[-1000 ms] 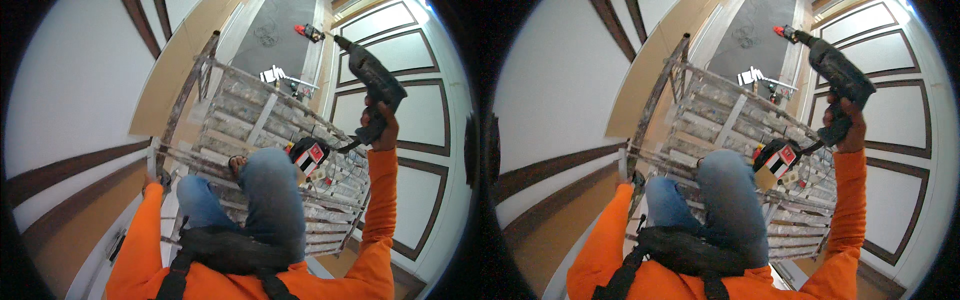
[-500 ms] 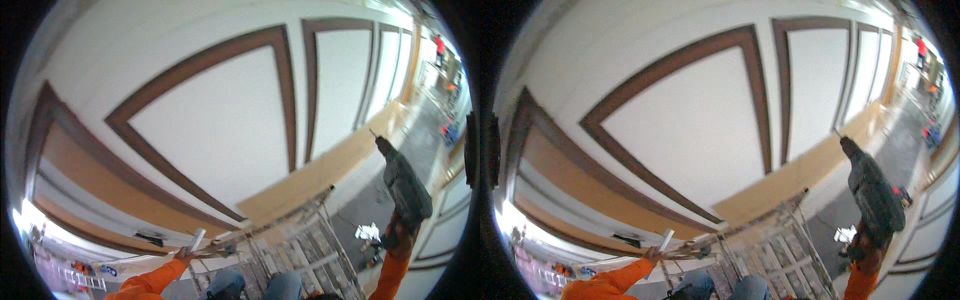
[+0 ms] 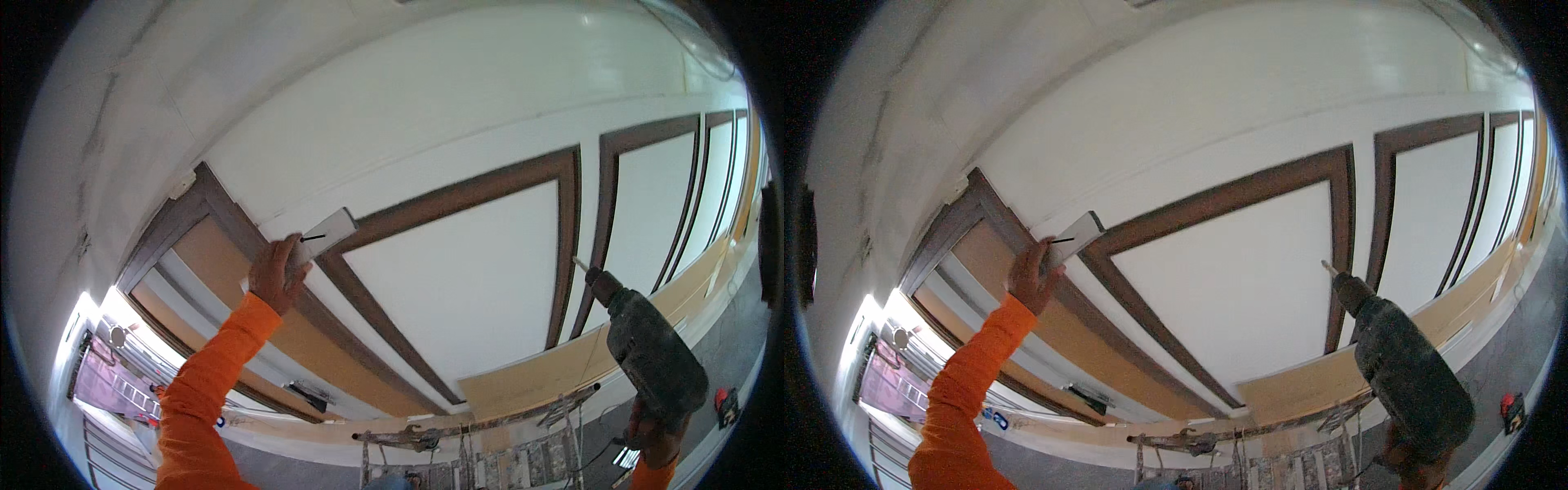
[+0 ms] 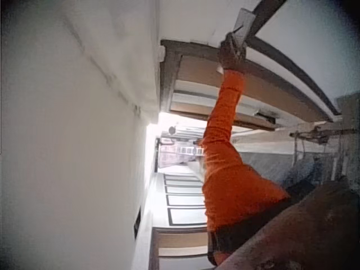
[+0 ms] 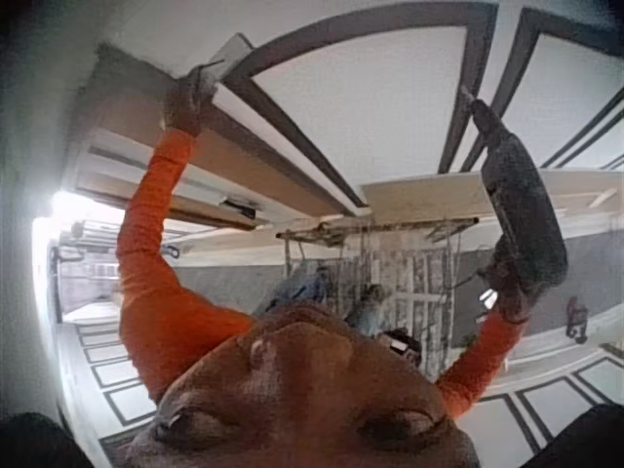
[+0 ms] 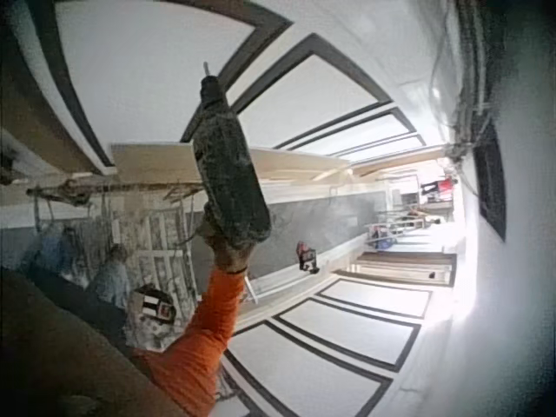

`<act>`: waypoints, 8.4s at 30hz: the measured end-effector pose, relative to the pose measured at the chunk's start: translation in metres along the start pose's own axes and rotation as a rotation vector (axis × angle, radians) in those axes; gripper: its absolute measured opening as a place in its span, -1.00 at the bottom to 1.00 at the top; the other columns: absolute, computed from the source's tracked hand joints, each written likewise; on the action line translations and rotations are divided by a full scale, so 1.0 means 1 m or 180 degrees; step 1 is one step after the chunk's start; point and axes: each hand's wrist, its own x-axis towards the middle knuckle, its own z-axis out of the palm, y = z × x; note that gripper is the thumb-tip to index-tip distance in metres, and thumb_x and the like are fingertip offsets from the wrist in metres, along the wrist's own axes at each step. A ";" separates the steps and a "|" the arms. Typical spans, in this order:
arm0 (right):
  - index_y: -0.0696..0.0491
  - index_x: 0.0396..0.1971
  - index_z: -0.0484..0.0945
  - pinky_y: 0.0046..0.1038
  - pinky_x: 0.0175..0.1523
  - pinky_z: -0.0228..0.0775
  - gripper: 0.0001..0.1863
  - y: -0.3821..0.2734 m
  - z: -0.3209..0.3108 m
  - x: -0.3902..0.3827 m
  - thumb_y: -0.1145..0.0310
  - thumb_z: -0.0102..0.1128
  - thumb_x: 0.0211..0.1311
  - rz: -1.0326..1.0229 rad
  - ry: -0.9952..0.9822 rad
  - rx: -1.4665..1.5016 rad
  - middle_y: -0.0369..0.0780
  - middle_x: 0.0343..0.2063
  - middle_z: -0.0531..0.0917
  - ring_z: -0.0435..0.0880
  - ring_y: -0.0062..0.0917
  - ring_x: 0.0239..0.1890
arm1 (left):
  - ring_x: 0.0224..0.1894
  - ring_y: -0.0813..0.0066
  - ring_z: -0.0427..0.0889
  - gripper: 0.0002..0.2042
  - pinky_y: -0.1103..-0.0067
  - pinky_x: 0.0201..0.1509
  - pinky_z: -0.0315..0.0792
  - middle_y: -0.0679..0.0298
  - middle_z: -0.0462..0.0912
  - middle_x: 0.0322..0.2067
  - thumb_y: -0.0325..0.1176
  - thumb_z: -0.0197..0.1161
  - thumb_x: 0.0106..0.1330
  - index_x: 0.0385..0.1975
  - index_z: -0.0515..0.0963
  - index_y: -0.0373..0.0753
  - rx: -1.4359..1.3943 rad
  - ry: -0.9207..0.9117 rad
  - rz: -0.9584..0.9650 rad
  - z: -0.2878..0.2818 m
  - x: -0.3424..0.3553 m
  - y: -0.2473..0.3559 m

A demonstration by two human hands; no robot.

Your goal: The person holds a metal bracket against the ceiling edge and uses a drill to secure it with a screw, then picks up another bracket from a box on the scaffold and repeats the process at a different location on the ceiling.

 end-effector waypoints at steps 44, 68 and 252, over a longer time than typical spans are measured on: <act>0.16 0.24 0.22 -0.22 -0.38 0.47 -0.40 -0.163 0.158 0.054 0.28 0.16 0.25 0.1609 0.0773 0.5148 -0.13 -0.20 0.55 0.59 -0.33 -0.32 | 0.12 0.27 0.33 -0.45 0.21 0.17 0.24 0.40 0.42 0.00 -0.05 0.50 -0.08 -0.02 0.55 0.03 0.0304 0.2739 0.0339 -0.118 0.247 0.019; 0.33 0.02 0.29 -0.29 -0.46 0.61 -0.48 -0.137 0.137 0.071 0.29 0.24 0.24 0.2007 -0.0578 0.2141 0.04 -0.20 0.54 0.65 -0.23 -0.48 | 0.13 0.26 0.42 -0.53 0.23 0.19 0.28 0.30 0.50 0.05 -0.17 0.44 0.11 0.02 0.53 -0.14 0.0264 0.2646 0.0740 -0.123 0.233 0.006; 0.15 -0.08 0.60 -0.46 -0.08 0.60 -0.51 -0.208 0.224 0.133 0.44 0.54 -0.08 0.1777 -0.0280 0.1945 -0.19 -0.28 0.74 0.72 -0.51 -0.24 | 0.13 0.19 0.46 -0.46 0.25 0.20 0.28 0.21 0.53 0.07 0.00 0.34 0.24 0.18 0.48 -0.07 0.0985 0.1809 0.1028 -0.142 0.241 -0.002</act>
